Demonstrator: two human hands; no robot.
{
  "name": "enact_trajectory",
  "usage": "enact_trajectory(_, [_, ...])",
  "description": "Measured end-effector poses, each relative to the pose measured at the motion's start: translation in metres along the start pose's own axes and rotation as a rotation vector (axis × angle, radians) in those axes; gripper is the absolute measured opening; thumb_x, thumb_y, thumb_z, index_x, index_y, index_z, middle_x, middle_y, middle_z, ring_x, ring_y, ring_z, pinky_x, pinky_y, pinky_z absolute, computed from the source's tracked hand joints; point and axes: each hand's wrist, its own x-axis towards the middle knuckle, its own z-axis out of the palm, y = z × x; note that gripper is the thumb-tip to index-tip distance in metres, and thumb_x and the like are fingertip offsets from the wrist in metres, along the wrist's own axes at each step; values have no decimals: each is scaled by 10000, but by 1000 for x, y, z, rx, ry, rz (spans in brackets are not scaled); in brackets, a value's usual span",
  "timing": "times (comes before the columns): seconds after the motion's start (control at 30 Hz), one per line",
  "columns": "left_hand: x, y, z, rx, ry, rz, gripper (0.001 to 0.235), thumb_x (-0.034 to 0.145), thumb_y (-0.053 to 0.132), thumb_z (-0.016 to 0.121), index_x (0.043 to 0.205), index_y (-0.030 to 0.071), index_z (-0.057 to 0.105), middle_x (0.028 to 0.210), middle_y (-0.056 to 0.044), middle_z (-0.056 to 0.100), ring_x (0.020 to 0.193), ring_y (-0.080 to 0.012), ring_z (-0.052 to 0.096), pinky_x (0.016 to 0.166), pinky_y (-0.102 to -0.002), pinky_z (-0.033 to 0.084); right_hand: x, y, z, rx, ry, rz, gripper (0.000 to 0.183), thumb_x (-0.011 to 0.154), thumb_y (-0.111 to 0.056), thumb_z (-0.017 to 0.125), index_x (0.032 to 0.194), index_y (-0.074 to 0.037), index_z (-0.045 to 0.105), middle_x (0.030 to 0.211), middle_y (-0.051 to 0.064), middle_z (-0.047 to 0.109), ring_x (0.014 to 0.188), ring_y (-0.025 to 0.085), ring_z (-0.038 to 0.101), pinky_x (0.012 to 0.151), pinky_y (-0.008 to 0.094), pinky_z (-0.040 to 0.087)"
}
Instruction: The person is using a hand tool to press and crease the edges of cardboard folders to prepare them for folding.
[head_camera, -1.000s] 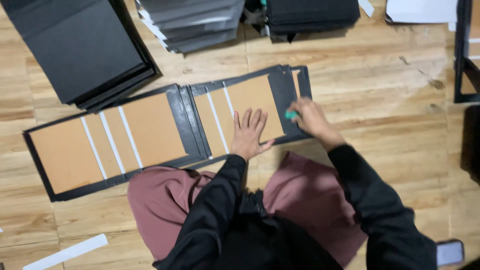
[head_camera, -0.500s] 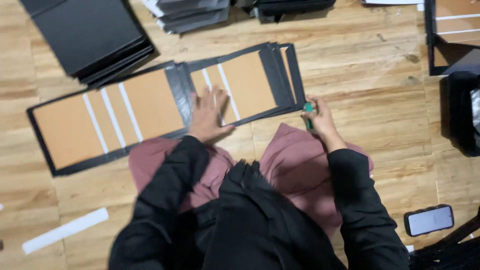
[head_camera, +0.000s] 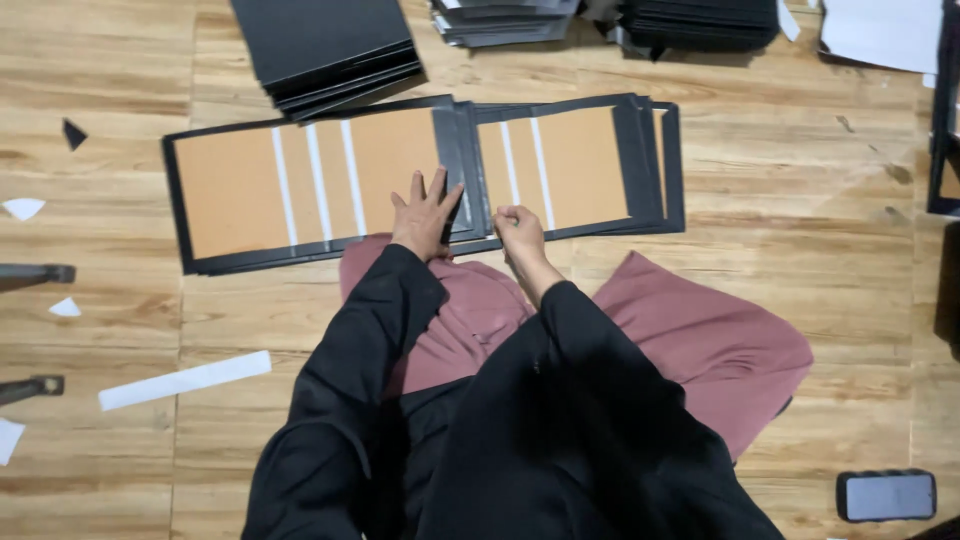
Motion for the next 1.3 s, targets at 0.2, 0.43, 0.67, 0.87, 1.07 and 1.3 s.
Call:
enact_trajectory(0.2, [-1, -5, 4, -213, 3, -96, 1140, 526, 336, 842, 1418, 212, 143, 1420, -183, 155, 1267, -463, 212, 811, -591, 456, 13, -14, 18, -292, -37, 96, 363, 657, -433, 605, 833, -121, 659, 683, 83, 620, 694, 279, 642, 647, 410, 495])
enact_trajectory(0.43, [-35, 4, -41, -264, 60, -68, 1240, 521, 196, 858, 1436, 226, 23, 1462, -162, 2, 1275, -475, 207, 877, -625, 408, -19, -39, 6, 293, -292, 274, 149, 792, -165, 555, 814, -18, 544, 528, 13, 465, 326, 56, 378, 281, 204, 307])
enact_trajectory(0.67, [-28, 5, -31, 86, 214, 148, 1020, 570, 326, 815, 1394, 240, 220, 1434, -82, 179, 1292, -370, 196, 941, -643, 317, -13, -36, 4, 334, -248, -23, 139, 743, -116, 649, 818, -5, 611, 553, 49, 549, 340, 24, 385, 301, 155, 283])
enact_trajectory(0.87, [-29, 19, -56, 330, 339, 178, 949, 562, 540, 754, 1343, 247, 302, 1340, -70, 344, 1299, -317, 221, 955, -641, 276, 52, 15, 15, 132, 41, -90, 120, 605, -202, 712, 703, -135, 693, 518, 59, 553, 450, 93, 490, 385, 222, 394])
enact_trajectory(1.07, [-11, 38, -61, 261, 416, 353, 958, 658, 509, 689, 1402, 164, 195, 1438, -66, 210, 1335, -311, 156, 985, -620, 263, 35, -19, -48, 140, 167, -89, 107, 568, -199, 676, 662, -152, 692, 497, 40, 539, 461, 77, 500, 405, 206, 407])
enact_trajectory(1.3, [14, 62, -46, 361, 511, 522, 839, 501, 607, 661, 1166, 170, 396, 1251, -75, 388, 1288, -299, 253, 989, -622, 236, 52, 28, -70, 148, 207, 6, 145, 578, -225, 682, 696, -143, 698, 583, 44, 602, 563, 98, 526, 491, 224, 425])
